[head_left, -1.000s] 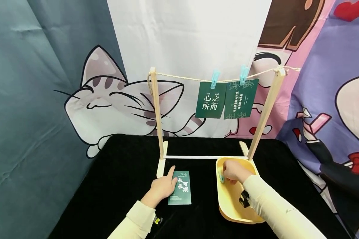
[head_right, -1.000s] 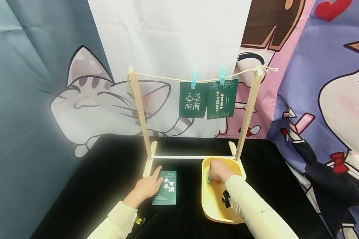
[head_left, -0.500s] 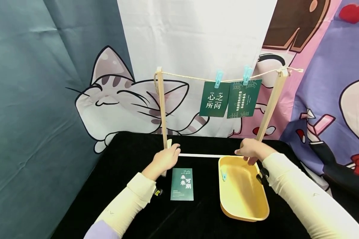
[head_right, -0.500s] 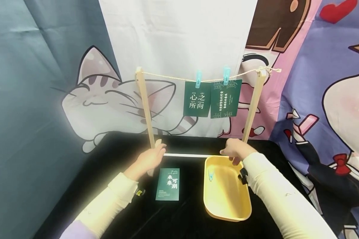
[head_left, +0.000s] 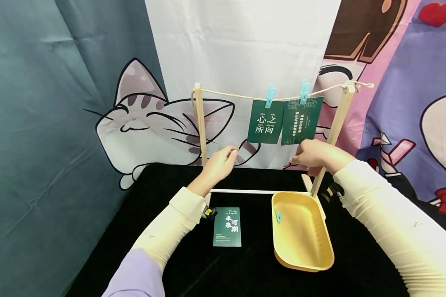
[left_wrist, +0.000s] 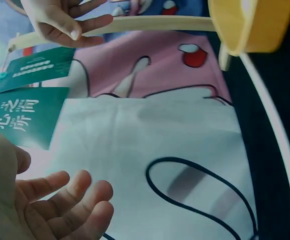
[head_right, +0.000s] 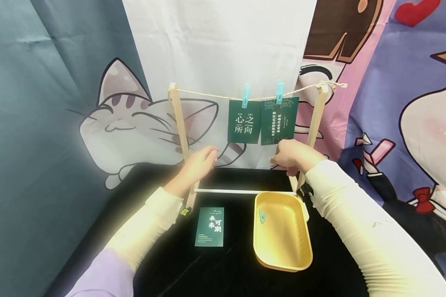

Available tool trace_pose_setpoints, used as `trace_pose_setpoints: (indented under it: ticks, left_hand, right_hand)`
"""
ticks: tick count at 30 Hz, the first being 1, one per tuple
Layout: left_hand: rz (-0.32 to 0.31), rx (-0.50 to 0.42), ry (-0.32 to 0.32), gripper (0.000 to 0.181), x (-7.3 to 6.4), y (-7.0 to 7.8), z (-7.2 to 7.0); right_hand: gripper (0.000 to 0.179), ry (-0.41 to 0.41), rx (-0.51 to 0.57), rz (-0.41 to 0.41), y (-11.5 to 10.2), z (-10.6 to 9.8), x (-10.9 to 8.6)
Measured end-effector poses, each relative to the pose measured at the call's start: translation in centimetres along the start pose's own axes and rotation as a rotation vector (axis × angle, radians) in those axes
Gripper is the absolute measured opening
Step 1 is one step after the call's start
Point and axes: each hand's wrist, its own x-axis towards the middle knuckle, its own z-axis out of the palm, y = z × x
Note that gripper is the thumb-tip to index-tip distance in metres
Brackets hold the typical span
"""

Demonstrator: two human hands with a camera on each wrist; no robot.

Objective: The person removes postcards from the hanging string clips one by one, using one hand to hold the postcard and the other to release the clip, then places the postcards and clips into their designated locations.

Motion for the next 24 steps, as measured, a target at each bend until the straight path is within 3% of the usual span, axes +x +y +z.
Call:
trace_pose_setpoints:
  ticks: [3,6,14,17,20,24]
  left_hand:
    - [-0.004,-0.042,-0.014,0.041,0.8,1.0,-0.3]
    - [-0.008,-0.109,-0.014,0.042,1.6,2.0,-0.5]
    - [-0.072,-0.368,0.022,0.045,3.8,4.9,-1.7]
    - [-0.091,-0.463,0.036,0.048,4.5,5.7,-1.9]
    - [-0.075,-0.576,0.052,0.05,5.2,6.3,-1.8]
    - [-0.051,-0.732,0.059,0.052,5.8,6.8,-1.6]
  right_hand:
    - [0.038,0.038,-0.023,-0.036,-0.9,-1.5,-0.6]
    - [0.036,0.13,0.051,-0.081,-1.9,-2.8,-1.1]
    - [0.023,0.533,0.44,-0.204,-5.4,-5.8,-2.3]
    - [0.026,0.634,0.556,-0.253,-6.5,-6.5,-2.2]
    - [0.043,0.644,0.625,-0.297,-7.3,-7.1,-1.9]
    - [0.066,0.575,0.652,-0.334,-7.7,-7.8,-1.3]
